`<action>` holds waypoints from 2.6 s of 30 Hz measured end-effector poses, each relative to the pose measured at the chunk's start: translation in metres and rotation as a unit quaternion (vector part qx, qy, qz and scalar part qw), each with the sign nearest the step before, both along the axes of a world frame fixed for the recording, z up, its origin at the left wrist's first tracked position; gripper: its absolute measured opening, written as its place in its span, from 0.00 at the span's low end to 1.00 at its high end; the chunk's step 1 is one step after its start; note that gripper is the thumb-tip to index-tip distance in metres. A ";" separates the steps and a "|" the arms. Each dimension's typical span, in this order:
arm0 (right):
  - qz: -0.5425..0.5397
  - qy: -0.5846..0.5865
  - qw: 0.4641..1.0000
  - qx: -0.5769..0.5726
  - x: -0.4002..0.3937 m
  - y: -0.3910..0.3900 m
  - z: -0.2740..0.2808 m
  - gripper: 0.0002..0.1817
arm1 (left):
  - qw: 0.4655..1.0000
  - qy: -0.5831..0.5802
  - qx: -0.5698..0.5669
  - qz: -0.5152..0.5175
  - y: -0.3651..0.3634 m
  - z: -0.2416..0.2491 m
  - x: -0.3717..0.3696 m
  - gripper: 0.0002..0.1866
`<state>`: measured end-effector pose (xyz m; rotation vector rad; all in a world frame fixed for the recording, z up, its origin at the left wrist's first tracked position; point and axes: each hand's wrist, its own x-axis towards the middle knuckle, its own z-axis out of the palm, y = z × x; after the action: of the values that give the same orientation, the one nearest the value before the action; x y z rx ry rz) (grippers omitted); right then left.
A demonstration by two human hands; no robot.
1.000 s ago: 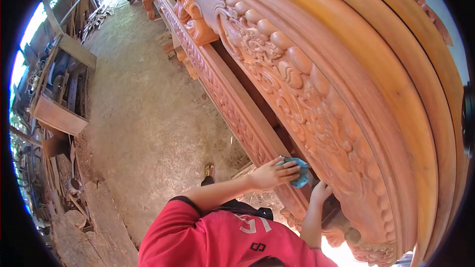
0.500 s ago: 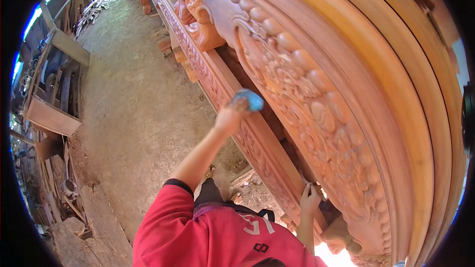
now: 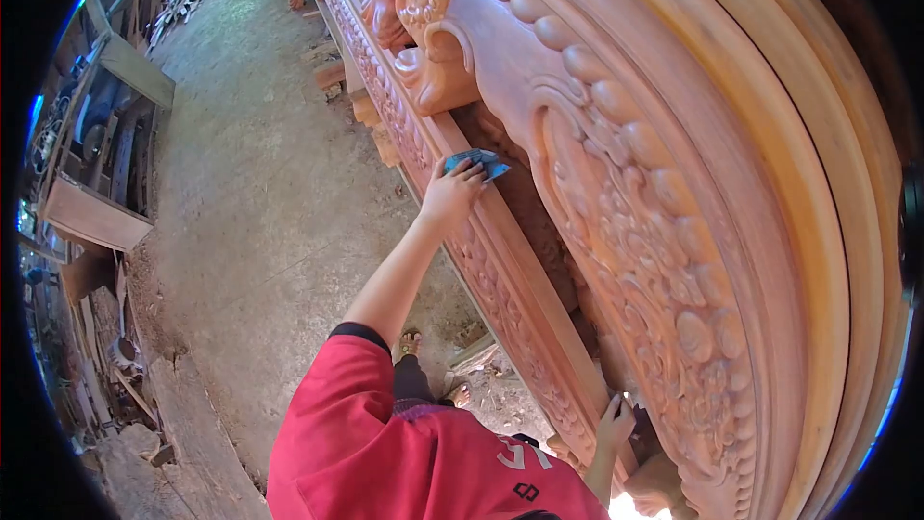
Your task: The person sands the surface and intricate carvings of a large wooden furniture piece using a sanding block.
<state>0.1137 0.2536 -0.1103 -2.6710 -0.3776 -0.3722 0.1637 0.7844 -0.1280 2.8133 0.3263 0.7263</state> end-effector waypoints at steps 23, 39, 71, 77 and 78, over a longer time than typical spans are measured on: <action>-0.032 -0.053 0.996 -0.069 -0.003 -0.010 -0.012 0.18 | 0.985 0.081 0.041 -0.147 0.025 0.006 0.002 0.18; -0.040 -0.052 0.992 -0.108 0.002 -0.035 -0.029 0.17 | 0.944 -0.043 -0.031 -0.324 -0.112 0.005 -0.066 0.20; 0.029 -0.021 0.997 0.066 -0.018 -0.002 0.027 0.17 | 0.848 -0.135 -0.467 0.212 -0.161 -0.009 -0.199 0.16; 0.032 -0.013 0.996 0.079 -0.019 -0.001 0.027 0.16 | 0.761 -0.320 -0.490 0.279 -0.087 0.053 -0.237 0.13; 0.026 -0.019 0.997 0.064 -0.019 0.000 0.028 0.15 | 0.768 -0.351 -0.465 0.266 -0.083 0.066 -0.240 0.12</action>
<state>0.0945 0.2534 -0.0826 -2.5283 -0.4185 -0.4181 -0.0758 0.7012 -0.0622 1.3732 1.0066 1.2143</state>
